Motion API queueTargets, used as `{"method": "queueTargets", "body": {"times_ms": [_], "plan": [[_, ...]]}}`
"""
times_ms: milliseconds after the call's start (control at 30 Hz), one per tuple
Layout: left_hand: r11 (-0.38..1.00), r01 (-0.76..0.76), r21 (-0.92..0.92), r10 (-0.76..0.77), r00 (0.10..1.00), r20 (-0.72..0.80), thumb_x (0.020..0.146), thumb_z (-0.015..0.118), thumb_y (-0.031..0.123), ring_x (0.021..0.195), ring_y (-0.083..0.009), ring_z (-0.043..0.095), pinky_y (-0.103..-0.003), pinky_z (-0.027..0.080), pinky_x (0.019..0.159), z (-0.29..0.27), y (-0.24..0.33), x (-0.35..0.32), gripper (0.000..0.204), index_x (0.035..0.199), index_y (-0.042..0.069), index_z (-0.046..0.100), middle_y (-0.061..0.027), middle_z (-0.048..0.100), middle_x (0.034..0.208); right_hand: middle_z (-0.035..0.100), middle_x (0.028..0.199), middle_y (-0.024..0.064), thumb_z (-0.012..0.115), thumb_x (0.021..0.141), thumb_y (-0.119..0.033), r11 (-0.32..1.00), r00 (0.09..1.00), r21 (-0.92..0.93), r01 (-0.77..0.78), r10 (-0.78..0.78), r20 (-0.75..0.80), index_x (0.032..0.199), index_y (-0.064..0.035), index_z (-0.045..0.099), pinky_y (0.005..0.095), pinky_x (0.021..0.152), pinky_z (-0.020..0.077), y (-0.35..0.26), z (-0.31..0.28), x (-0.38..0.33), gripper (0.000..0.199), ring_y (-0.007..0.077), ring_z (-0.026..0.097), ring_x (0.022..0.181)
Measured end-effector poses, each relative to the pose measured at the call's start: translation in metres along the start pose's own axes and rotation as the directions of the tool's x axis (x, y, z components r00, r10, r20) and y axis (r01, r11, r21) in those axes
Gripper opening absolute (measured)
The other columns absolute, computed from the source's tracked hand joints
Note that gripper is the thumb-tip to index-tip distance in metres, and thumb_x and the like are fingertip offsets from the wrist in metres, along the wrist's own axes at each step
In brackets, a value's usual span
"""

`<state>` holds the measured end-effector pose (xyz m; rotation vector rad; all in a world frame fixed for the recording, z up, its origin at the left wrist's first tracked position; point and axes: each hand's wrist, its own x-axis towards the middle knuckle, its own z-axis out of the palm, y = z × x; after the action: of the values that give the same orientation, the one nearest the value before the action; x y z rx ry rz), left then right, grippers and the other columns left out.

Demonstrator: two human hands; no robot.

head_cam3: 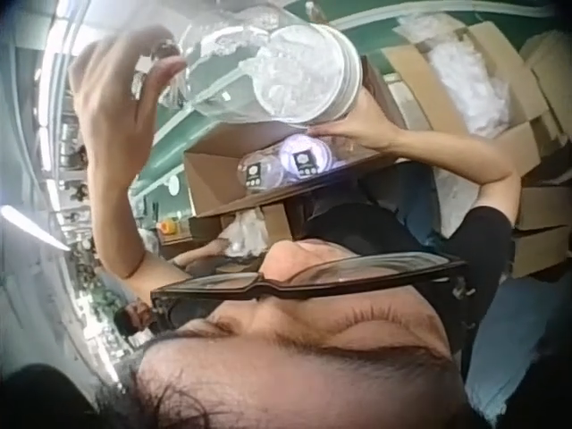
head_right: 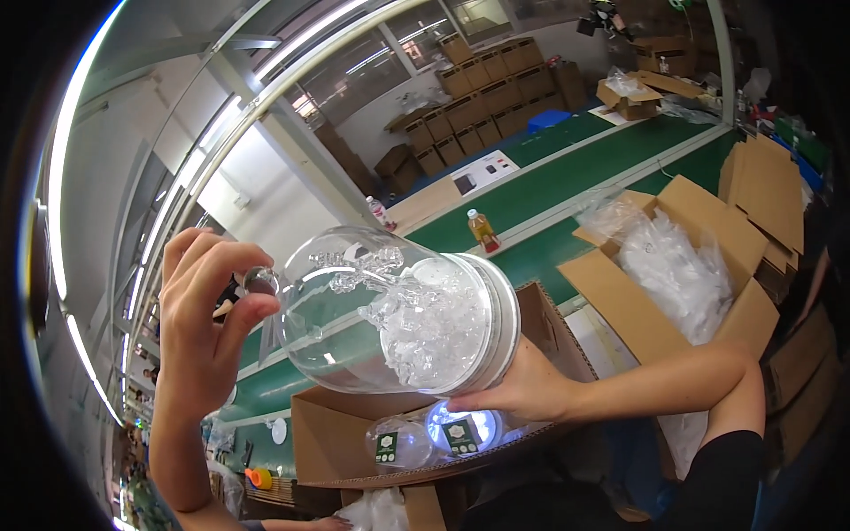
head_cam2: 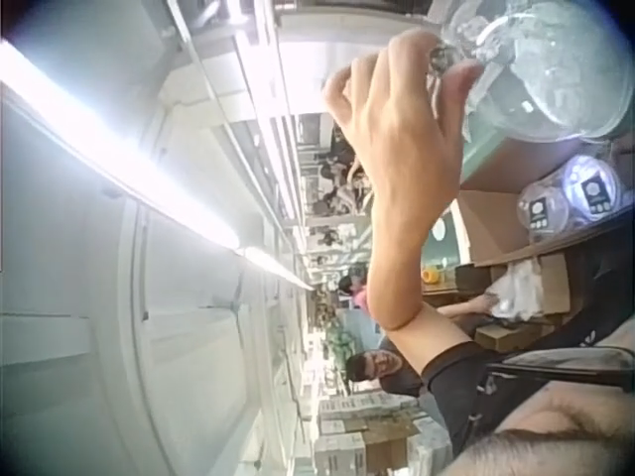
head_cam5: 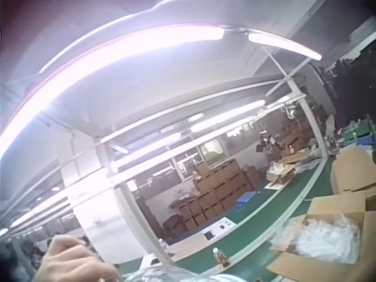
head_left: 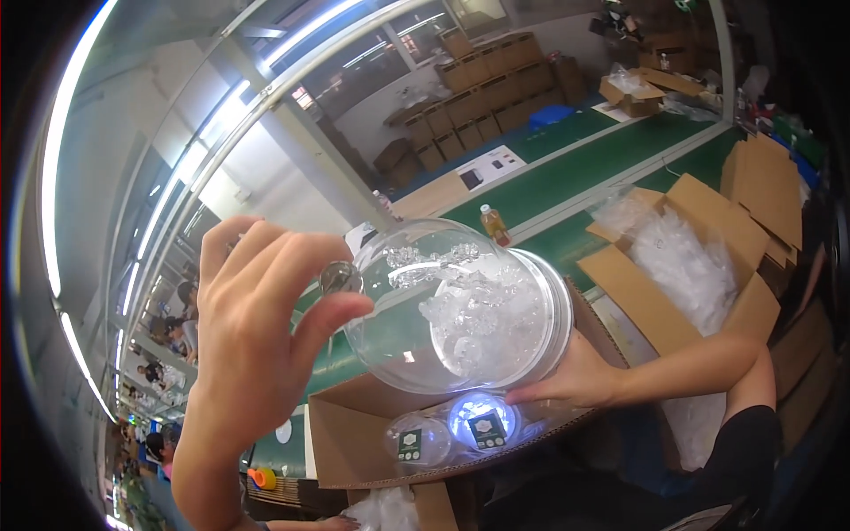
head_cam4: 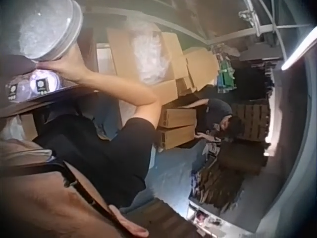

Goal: Packing glowing nativity scene decorations into a shipping box with plastic wrap.

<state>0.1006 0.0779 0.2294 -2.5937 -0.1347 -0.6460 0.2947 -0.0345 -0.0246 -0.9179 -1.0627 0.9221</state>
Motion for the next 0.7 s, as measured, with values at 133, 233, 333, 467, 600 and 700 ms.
{"method": "queueTargets", "body": {"times_ms": [133,233,333,467,600,700], "plan": [[0.969,0.204,-0.141,-0.182,0.971,0.156,0.088,0.071,0.017,0.086,-0.0269,0.059,-0.037,0.042,0.091,0.009,0.004,-0.005,0.021,0.100,0.003,0.061,-0.0081,0.064,0.086,0.055,0.141,0.0162,0.096,0.067,-0.022,0.992,0.995,-0.123,0.026,-0.037,-0.093,0.144,0.0037,0.041,0.0383,0.112,0.0405,-0.006,-0.017,-0.006,0.098,0.0253,0.053,0.131],[0.868,0.407,-0.286,-0.340,0.905,0.255,0.088,0.070,0.016,0.086,-0.0237,0.060,-0.034,0.045,0.088,0.018,0.003,-0.010,0.022,0.100,0.001,0.059,-0.0088,0.063,0.087,0.066,0.126,0.0179,0.092,0.071,-0.025,0.901,0.984,-0.411,0.140,-0.172,-0.042,0.132,0.0056,0.054,0.0355,0.102,0.0496,-0.007,-0.033,-0.006,0.078,0.0261,0.065,0.115],[0.756,0.503,-0.419,-0.361,0.854,0.374,0.089,0.071,0.014,0.085,-0.0172,0.061,-0.030,0.047,0.083,0.016,-0.001,-0.010,0.024,0.101,0.000,0.056,-0.0081,0.062,0.086,0.067,0.123,0.0196,0.092,0.069,-0.030,0.854,0.990,-0.502,0.138,-0.133,0.046,0.126,0.0079,0.058,0.0356,0.099,0.0512,-0.007,-0.045,-0.002,0.077,0.0277,0.067,0.111],[0.575,0.614,-0.540,-0.340,0.780,0.526,0.092,0.071,0.014,0.083,-0.0133,0.061,-0.029,0.050,0.080,0.024,-0.008,-0.015,0.025,0.103,0.000,0.054,-0.0056,0.063,0.086,0.069,0.120,0.0145,0.093,0.070,-0.024,0.916,0.997,-0.393,0.083,-0.072,0.042,0.127,0.0047,0.060,0.0340,0.098,0.0514,-0.005,-0.053,0.008,0.071,0.0224,0.066,0.110],[0.405,0.666,-0.626,-0.312,0.744,0.590,0.095,0.068,0.014,0.085,-0.0150,0.062,-0.030,0.050,0.079,0.040,-0.022,-0.027,0.022,0.105,0.000,0.054,-0.0089,0.064,0.090,0.065,0.124,0.0196,0.091,0.073,-0.026,0.901,0.991,-0.419,0.114,-0.074,0.112,0.134,0.0059,0.051,0.0358,0.098,0.0516,-0.003,-0.056,0.010,0.079,0.0269,0.066,0.111],[0.230,0.615,-0.755,-0.346,0.776,0.527,0.096,0.064,0.008,0.085,-0.0124,0.059,-0.027,0.049,0.077,0.068,-0.030,-0.044,0.020,0.109,0.001,0.052,-0.0062,0.062,0.093,0.063,0.126,0.0255,0.089,0.076,-0.031,0.879,0.991,-0.458,0.132,-0.104,0.087,0.137,0.0070,0.047,0.0375,0.097,0.0528,-0.007,-0.054,0.006,0.083,0.0318,0.066,0.112]]}}
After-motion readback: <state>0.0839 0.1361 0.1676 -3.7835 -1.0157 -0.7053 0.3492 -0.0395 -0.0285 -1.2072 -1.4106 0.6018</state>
